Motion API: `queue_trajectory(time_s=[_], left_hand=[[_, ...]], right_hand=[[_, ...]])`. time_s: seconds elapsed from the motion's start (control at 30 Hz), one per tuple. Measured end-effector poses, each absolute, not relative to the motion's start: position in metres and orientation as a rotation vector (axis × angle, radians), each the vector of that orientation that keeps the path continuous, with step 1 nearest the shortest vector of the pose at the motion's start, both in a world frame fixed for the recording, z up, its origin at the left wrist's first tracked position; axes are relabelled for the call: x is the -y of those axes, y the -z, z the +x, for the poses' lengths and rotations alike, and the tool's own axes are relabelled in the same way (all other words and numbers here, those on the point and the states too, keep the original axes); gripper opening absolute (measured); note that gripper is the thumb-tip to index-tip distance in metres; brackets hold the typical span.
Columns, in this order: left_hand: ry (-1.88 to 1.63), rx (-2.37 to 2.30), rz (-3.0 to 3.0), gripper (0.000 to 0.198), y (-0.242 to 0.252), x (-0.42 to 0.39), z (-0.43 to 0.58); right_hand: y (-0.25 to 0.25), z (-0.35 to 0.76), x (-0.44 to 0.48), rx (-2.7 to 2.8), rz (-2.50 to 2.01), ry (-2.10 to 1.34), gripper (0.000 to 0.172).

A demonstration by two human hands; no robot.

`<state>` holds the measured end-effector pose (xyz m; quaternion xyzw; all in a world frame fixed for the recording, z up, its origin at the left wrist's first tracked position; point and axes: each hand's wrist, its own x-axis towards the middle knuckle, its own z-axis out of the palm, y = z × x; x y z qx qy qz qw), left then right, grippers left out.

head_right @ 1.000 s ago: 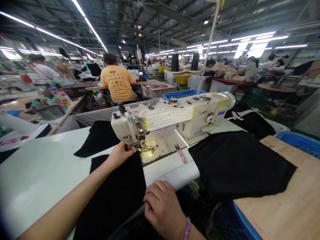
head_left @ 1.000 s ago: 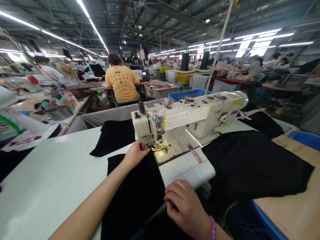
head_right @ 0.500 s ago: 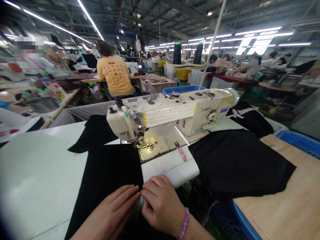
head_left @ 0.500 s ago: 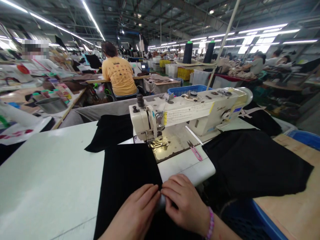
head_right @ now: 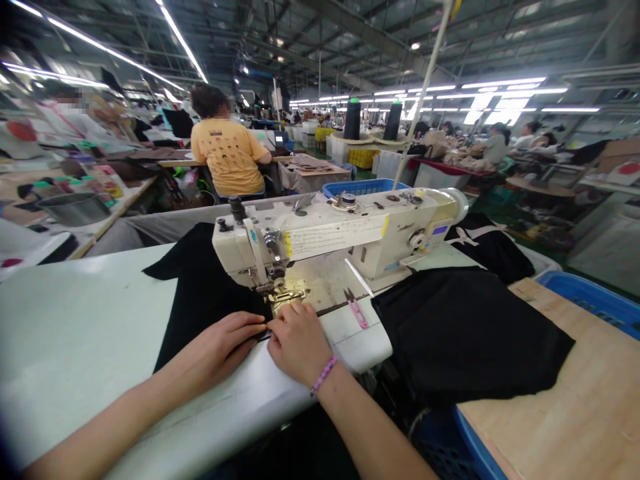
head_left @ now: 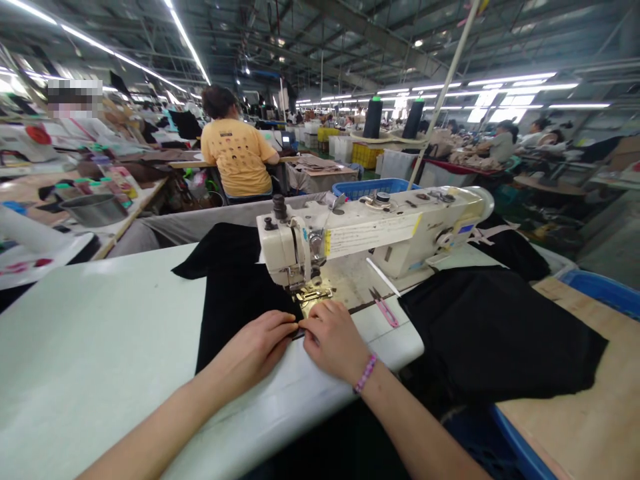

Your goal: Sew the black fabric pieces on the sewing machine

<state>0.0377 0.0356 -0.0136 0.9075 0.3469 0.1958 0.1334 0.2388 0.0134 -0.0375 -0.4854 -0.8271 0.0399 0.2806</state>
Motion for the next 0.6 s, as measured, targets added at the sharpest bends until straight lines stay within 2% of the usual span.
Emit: queue_trajectory(time_s=[0.37, 0.6], left_hand=[[-0.558, -1.157, 2.683, 0.034, 0.017, -0.083, 0.029], [-0.568, -1.65, 2.547, 0.048, 0.038, -0.075, 0.025]], right_hand=[[0.047, 0.244, 0.019, 2.102, -1.344, -0.144, 0.019], [0.061, 0.25, 0.033, 2.036, -1.195, -0.153, 0.022]])
